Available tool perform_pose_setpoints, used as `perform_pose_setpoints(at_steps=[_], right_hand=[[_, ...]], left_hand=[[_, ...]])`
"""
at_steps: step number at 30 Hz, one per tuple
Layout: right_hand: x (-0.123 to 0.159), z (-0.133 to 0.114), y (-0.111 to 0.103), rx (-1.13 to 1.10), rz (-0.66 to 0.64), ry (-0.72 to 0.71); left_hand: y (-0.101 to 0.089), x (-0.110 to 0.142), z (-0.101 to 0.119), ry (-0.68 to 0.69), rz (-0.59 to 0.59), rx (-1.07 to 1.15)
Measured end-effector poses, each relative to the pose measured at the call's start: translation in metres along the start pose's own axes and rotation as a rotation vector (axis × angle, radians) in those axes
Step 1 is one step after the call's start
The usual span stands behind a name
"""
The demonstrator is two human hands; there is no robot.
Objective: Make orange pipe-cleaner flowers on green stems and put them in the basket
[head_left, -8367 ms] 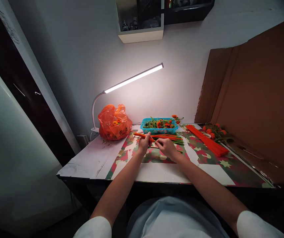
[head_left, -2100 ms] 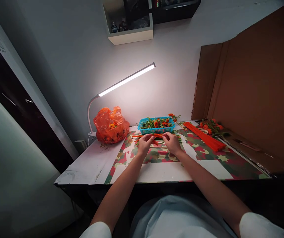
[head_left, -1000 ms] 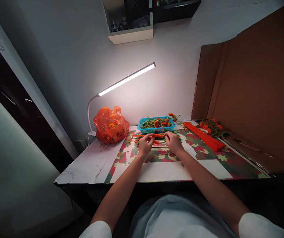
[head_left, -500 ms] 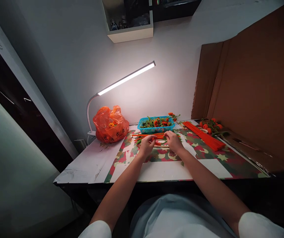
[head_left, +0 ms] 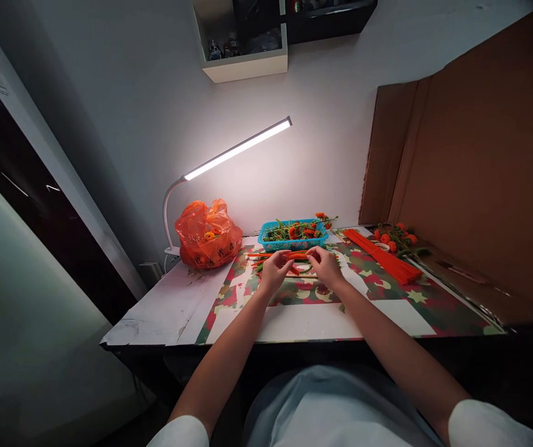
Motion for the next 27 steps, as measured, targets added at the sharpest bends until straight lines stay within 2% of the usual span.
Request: perform_pose_setpoints(at_steps=[5,13,17,21,24,27], right_hand=[[0.002,-0.001,0.002,-0.043,0.015,0.071],[-0.001,0.015,0.017,-0.175,-0.056,0.162],[-0.001,0.011,0.016,-0.235,-0.066,0.172],[-0.001,0.005,0.012,-0.142,-0.046,0.067],[-0.001,0.005,0.014,-0.075,-0.154,0.021],[0.001,0.007,0.019,-0.144,-0.307,0.054]], left_hand=[[-0.002,-0.003,-0.009,-0.051,0.089,0.113],[-0.001,-0.002,-0.003,-0.148,0.012,0.249],[-0.003,-0.003,-0.003,-0.251,0.137,0.323],[-0.005,-0.005,-0.007,-0.337,0.215,0.391],[-0.007,-0.005,-0.012,-0.36,0.23,0.41],[-0.008,-0.006,-0.016,-0.372,0.245,0.453]])
Point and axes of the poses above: each hand's wrist, its own x-axis away from the middle knuckle, its own y-axis out of the palm, z = x × y, the point moved 2 cm from there along -x, towards the middle knuckle, and after that the axes turned 8 degrees about y, right-handed, at the moved point
